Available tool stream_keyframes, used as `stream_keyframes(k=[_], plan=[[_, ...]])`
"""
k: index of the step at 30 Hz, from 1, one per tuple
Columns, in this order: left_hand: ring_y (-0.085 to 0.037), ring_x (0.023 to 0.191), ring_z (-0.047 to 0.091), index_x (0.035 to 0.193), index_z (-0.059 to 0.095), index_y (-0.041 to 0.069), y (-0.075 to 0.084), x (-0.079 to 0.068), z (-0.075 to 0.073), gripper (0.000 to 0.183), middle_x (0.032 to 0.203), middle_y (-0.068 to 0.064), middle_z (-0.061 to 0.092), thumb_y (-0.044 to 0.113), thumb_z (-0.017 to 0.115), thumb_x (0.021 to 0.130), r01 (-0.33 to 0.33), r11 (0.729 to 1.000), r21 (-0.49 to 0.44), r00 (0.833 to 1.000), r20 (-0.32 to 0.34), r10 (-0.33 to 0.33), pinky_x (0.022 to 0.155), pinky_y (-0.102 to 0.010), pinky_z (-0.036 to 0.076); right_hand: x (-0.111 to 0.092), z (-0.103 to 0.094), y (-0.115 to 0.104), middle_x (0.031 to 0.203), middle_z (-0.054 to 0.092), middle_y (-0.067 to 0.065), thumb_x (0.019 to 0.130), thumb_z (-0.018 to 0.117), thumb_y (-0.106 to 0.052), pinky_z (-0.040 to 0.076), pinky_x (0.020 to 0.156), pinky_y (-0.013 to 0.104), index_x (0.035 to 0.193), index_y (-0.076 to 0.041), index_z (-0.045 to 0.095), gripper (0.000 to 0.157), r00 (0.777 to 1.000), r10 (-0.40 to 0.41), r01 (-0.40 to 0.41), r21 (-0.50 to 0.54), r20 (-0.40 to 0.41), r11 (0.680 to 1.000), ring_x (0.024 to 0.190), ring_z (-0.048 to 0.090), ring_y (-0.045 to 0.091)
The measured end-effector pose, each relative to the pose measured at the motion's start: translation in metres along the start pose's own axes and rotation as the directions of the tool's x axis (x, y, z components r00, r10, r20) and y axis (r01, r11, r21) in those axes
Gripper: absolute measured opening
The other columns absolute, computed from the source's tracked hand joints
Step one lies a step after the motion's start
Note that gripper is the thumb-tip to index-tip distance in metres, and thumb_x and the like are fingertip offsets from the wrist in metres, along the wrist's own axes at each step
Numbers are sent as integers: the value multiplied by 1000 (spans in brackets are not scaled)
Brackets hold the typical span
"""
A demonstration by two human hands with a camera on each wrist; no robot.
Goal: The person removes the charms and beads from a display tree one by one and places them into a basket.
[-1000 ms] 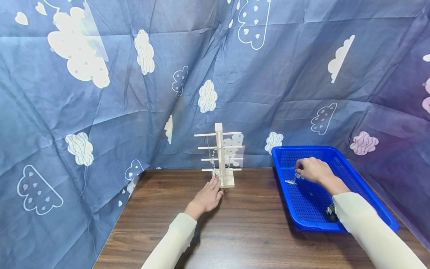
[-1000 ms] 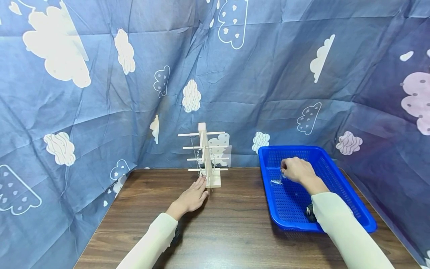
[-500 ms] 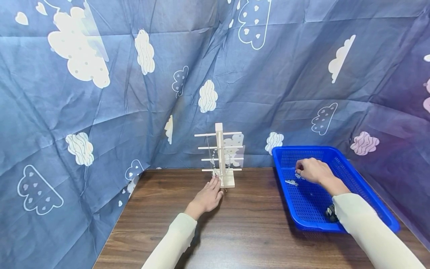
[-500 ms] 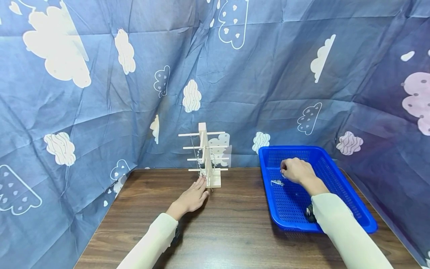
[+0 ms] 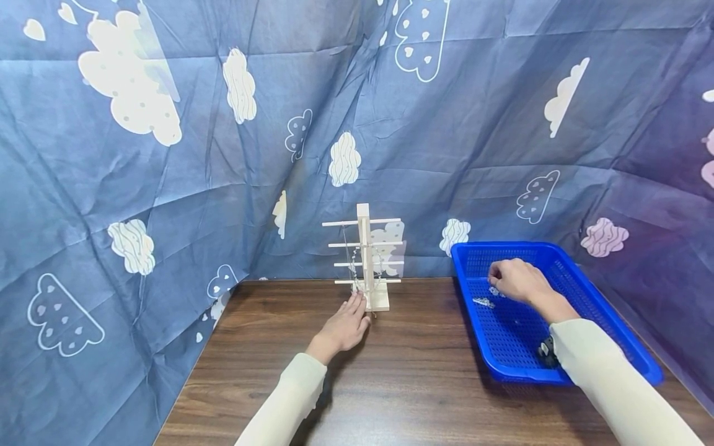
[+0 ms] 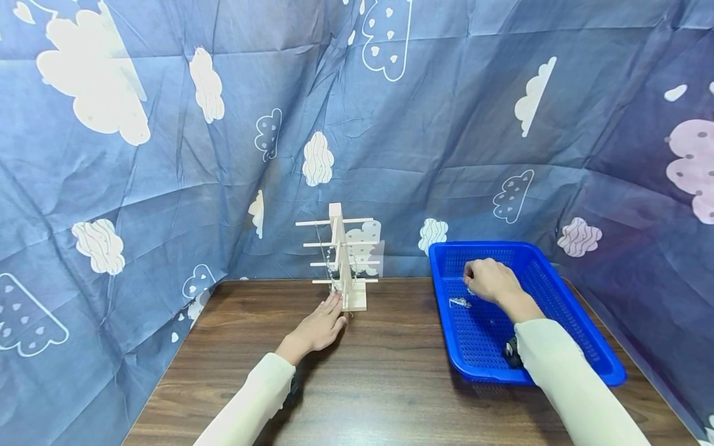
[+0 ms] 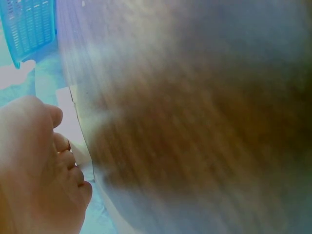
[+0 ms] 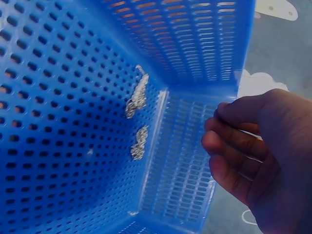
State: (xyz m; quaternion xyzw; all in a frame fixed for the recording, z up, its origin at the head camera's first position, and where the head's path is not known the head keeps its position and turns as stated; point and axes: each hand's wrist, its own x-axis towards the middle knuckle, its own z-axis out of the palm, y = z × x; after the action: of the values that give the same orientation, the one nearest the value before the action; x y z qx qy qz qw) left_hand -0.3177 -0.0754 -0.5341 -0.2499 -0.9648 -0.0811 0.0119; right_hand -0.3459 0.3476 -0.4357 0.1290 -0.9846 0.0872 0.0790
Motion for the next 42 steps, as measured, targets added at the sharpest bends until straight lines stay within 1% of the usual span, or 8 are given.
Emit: stream_keyframes(k=[4, 7, 11, 15, 20, 29, 35, 42], plan=[[-31, 152, 17, 154, 25, -2, -1, 1, 0, 58, 164, -17, 17, 31, 30, 106, 5, 1000, 8, 1000, 6, -5, 124, -45, 24, 3, -6, -8, 78, 67, -3, 90, 64, -25, 49, 62, 45, 84, -20, 70, 10, 999, 7, -7, 19, -32, 1000, 70, 59, 18], [-30, 153, 17, 154, 25, -2, -1, 1, 0, 57, 164, -17, 17, 30, 30, 106, 5, 1000, 10, 1000, 10, -5, 124, -45, 24, 5, -11, -17, 79, 67, -3, 91, 64, -24, 48, 63, 44, 86, -19, 70, 9, 999, 3, 0, 47, -45, 999, 70, 58, 17], [-31, 152, 17, 154, 24, -2, 0, 1, 0, 57, 163, -17, 18, 31, 30, 106, 3, 1000, 15, 1000, 11, -3, 123, -45, 24, 7, -16, -29, 79, 67, -4, 91, 64, -23, 48, 63, 42, 87, -18, 71, 9, 998, -25, 29, 64, -62, 998, 68, 57, 15], [-31, 152, 17, 153, 25, -2, 0, 2, 1, 58, 163, -17, 19, 31, 30, 106, 2, 1000, 14, 1000, 9, -3, 123, -46, 25, 11, -18, -42, 83, 70, -4, 91, 64, -22, 51, 66, 44, 90, -17, 72, 9, 994, -55, 61, 71, -90, 996, 71, 59, 15], [-31, 152, 18, 153, 25, -2, 1, 1, -1, 58, 163, -17, 19, 31, 30, 106, 2, 1000, 10, 1000, 8, -2, 123, -46, 25, 16, -21, -59, 84, 70, -3, 92, 64, -24, 52, 70, 46, 93, -18, 73, 11, 991, -64, 75, 93, -115, 993, 75, 62, 16], [-31, 153, 17, 154, 23, -1, 1, 1, -1, 58, 164, -17, 17, 31, 29, 106, 3, 1000, 12, 1000, 15, -3, 124, -45, 24, 28, -23, -90, 75, 66, -6, 92, 66, -28, 47, 62, 38, 87, -20, 72, 10, 980, -92, 113, 115, -178, 987, 66, 57, 14], [-31, 153, 16, 154, 22, -2, 0, -1, -2, 58, 164, -18, 16, 30, 29, 107, -2, 1000, 0, 1000, 13, 2, 124, -45, 24, 35, -23, -110, 80, 71, -5, 92, 66, -27, 52, 66, 40, 91, -19, 74, 11, 976, -107, 139, 163, -189, 977, 72, 63, 13], [-31, 153, 16, 154, 23, -2, 0, -1, -1, 58, 164, -17, 17, 30, 30, 106, -2, 1000, 5, 1000, 10, 2, 124, -45, 24, 43, -26, -135, 78, 71, -4, 92, 65, -28, 53, 66, 36, 92, -18, 74, 13, 972, -122, 164, 212, -199, 963, 71, 63, 12]])
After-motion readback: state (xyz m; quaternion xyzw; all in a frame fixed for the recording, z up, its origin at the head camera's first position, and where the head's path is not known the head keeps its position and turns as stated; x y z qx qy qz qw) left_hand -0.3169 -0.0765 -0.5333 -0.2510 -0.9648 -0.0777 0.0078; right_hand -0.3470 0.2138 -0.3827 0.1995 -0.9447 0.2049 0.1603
